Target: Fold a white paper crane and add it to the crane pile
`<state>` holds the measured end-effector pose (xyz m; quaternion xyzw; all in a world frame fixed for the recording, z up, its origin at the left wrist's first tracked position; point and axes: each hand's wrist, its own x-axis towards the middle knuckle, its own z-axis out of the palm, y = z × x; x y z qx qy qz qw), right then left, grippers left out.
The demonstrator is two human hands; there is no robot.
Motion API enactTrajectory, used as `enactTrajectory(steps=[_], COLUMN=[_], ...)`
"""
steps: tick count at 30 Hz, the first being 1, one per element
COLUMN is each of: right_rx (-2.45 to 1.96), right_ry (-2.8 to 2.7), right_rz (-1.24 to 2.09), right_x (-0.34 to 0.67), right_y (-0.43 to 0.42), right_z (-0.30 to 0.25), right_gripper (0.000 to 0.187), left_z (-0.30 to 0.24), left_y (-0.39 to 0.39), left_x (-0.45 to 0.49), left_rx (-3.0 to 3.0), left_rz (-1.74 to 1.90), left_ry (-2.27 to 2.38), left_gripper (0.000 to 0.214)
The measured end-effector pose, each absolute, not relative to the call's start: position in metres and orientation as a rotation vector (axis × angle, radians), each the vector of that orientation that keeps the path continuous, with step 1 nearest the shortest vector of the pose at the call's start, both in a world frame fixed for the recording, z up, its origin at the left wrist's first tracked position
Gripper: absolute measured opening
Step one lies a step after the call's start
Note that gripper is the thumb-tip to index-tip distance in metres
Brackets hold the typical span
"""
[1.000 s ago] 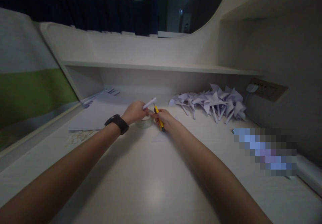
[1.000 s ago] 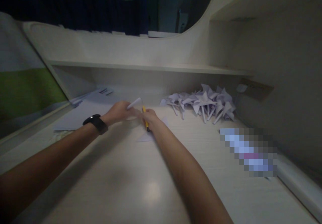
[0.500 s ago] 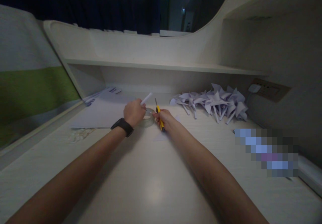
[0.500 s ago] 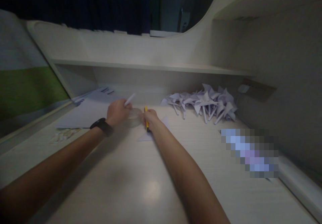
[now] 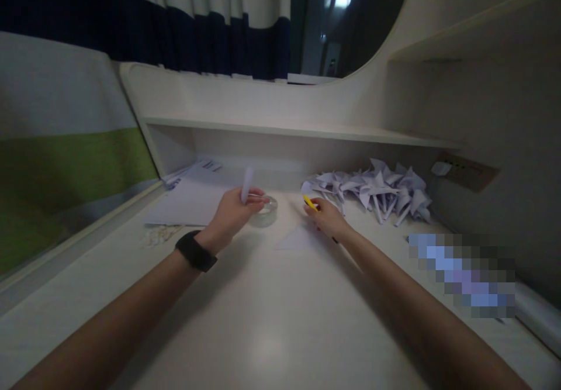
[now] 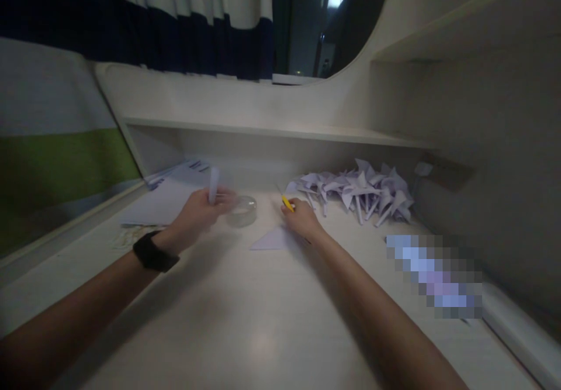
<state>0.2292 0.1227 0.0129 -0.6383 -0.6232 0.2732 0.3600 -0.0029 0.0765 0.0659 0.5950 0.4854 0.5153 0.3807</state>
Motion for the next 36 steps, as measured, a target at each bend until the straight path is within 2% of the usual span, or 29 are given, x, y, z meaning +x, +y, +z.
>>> enactTrajectory(steps=[3, 7, 11, 14, 18, 22, 24, 32, 36], right_rx=[-1.908, -2.048, -2.106, -2.089, -1.861, -1.354, -1.203, -1.368, -1.527], right_ry=[-1.962, -2.064, -1.956, -1.913, -1.872, -1.878, -1.889, -1.572, -1.642], right_rz=[0.161, -0.056, -0.072, -0.088, -0.077, 0.495, 0.641, 0.730, 0.477], right_x=[0.273, 0.305, 0.309, 0.306, 0.288, 0.246, 0.225, 0.195, 0.193], right_y=[0.089, 0.056, 0.044, 0.040, 0.037, 0.036, 0.036, 0.028, 0.017], right_z=[0.002, -0.013, -0.021, -0.018, -0.004, 0.012, 0.017, 0.011, 0.001], right_gripper=[0.029, 0.032, 0.033, 0.033, 0.029, 0.028, 0.024, 0.008, 0.012], left_z=[0.067, 0.062, 0.050, 0.041, 0.035, 0.032, 0.029, 0.008, 0.004], left_y=[0.055, 0.036, 0.029, 0.028, 0.023, 0.016, 0.015, 0.023, 0.022], left_x=[-0.003, 0.002, 0.012, 0.021, 0.032, 0.036, 0.036, 0.032, 0.035], left_rx=[1.493, 1.469, 1.406, 1.407, 1.379, 1.401, 1.434, 1.540, 1.575], left_rz=[1.243, 1.151, 1.077, 1.069, 1.063, 1.051, 1.057, 1.066, 1.043], left_ry=[1.183, 1.120, 0.993, 0.987, 0.988, 0.957, 0.924, 0.838, 0.859], left_gripper=[0.020, 0.026, 0.039, 0.040, 0.042, 0.035, 0.033, 0.024, 0.020])
